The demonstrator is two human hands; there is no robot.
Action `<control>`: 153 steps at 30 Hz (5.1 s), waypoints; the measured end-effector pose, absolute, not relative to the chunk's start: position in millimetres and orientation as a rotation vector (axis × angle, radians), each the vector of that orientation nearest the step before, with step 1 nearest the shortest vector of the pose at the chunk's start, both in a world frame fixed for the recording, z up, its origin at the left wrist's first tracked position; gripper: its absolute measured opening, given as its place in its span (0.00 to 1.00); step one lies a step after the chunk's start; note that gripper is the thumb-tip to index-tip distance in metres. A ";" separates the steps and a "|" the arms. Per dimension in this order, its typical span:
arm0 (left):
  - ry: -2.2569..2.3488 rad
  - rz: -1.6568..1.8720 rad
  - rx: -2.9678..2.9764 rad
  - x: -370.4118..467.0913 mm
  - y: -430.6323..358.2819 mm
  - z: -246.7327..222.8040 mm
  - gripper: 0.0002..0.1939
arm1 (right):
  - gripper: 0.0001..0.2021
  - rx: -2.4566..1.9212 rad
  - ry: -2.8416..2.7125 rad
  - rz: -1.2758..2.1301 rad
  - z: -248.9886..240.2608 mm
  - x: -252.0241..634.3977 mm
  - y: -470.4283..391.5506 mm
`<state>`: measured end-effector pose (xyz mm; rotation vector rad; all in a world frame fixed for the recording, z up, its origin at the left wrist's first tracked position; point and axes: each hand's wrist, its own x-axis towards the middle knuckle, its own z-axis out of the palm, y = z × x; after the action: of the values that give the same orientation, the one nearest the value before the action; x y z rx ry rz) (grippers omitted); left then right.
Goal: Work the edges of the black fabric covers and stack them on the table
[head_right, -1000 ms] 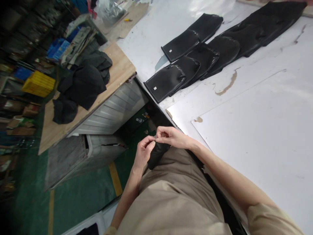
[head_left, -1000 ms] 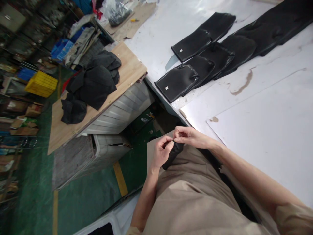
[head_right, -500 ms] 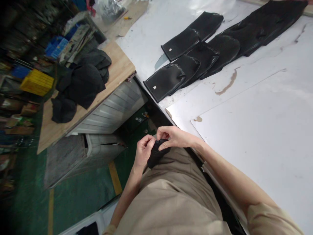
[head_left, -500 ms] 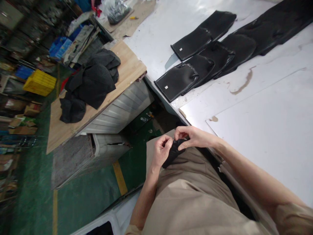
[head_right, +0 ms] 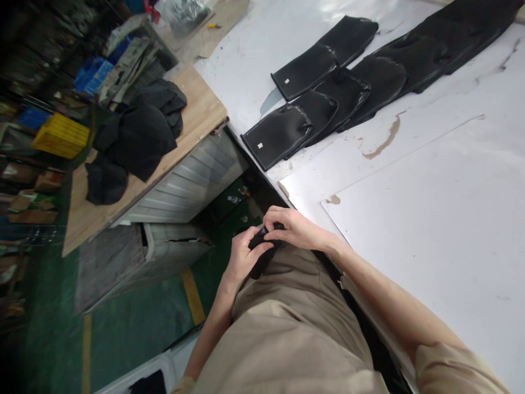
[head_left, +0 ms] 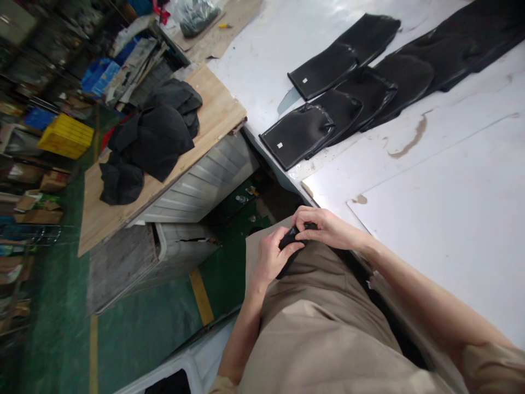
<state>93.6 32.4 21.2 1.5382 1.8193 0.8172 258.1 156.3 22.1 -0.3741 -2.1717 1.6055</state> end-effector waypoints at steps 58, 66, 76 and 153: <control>1.675 0.857 1.530 95.8 39.4 20.1 0.17 | 0.14 -0.505 -1.952 2.100 0.8 260.5 163.4; 1.652 0.879 1.512 93.6 38.2 20.4 0.20 | 0.13 -0.468 -1.931 2.110 1.2 261.4 165.4; 1.636 0.859 1.504 89.4 36.2 24.8 0.19 | 0.15 -0.516 -1.965 2.026 5.1 255.6 159.2; 1.850 0.671 1.700 74.4 22.9 33.1 0.13 | 0.08 -0.296 -2.034 1.594 29.1 244.1 136.2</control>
<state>74.4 22.9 33.1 1.6999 1.8502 0.6709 244.1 136.2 29.1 -0.2961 -2.0337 1.5938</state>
